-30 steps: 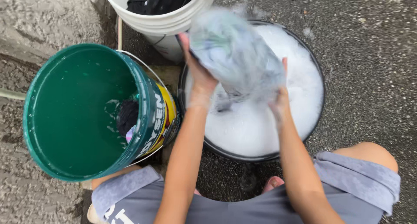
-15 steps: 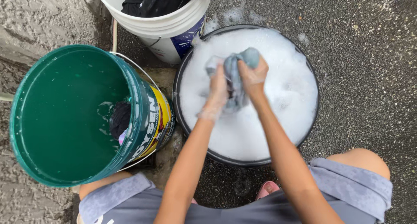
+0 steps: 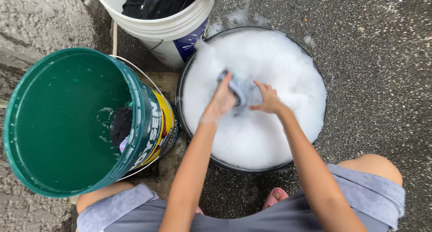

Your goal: The person washes clothes by hand in a soapy bucket, scrubs them, wrings them out, and transfers them to another bucket.

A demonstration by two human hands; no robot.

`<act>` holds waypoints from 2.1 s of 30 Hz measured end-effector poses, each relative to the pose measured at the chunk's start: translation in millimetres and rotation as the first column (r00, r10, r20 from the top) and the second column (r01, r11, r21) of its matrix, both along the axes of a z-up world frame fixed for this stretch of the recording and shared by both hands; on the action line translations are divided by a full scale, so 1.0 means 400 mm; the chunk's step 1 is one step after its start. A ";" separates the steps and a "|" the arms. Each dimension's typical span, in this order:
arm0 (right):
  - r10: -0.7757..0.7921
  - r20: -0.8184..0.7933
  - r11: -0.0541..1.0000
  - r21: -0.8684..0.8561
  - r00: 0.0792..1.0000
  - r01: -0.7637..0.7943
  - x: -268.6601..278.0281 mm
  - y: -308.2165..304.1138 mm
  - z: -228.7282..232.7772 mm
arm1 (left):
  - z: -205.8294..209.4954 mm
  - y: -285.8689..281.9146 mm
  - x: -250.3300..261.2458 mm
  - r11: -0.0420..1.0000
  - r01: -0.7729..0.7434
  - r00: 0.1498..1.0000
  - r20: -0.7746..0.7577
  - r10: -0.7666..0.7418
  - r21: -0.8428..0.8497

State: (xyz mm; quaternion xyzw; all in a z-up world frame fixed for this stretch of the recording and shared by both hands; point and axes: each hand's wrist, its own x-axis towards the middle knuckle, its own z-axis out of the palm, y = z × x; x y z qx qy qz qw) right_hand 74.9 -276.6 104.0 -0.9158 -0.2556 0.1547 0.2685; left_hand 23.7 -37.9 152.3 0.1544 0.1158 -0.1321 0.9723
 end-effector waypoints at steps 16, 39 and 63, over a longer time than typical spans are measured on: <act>-0.524 -0.240 0.387 0.787 0.817 0.480 -0.190 0.377 0.414 | 0.176 -0.041 -0.064 0.842 -0.376 0.894 -0.090 0.440 0.387; -0.012 0.002 0.878 0.479 1.000 0.010 0.051 -0.026 0.374 | 0.421 0.234 -0.041 0.116 -0.563 0.824 0.566 0.010 0.818; 0.032 -0.730 0.678 0.518 0.683 0.522 0.005 -0.019 0.135 | -0.133 -0.016 -0.045 0.247 -0.236 0.967 0.253 -0.039 0.940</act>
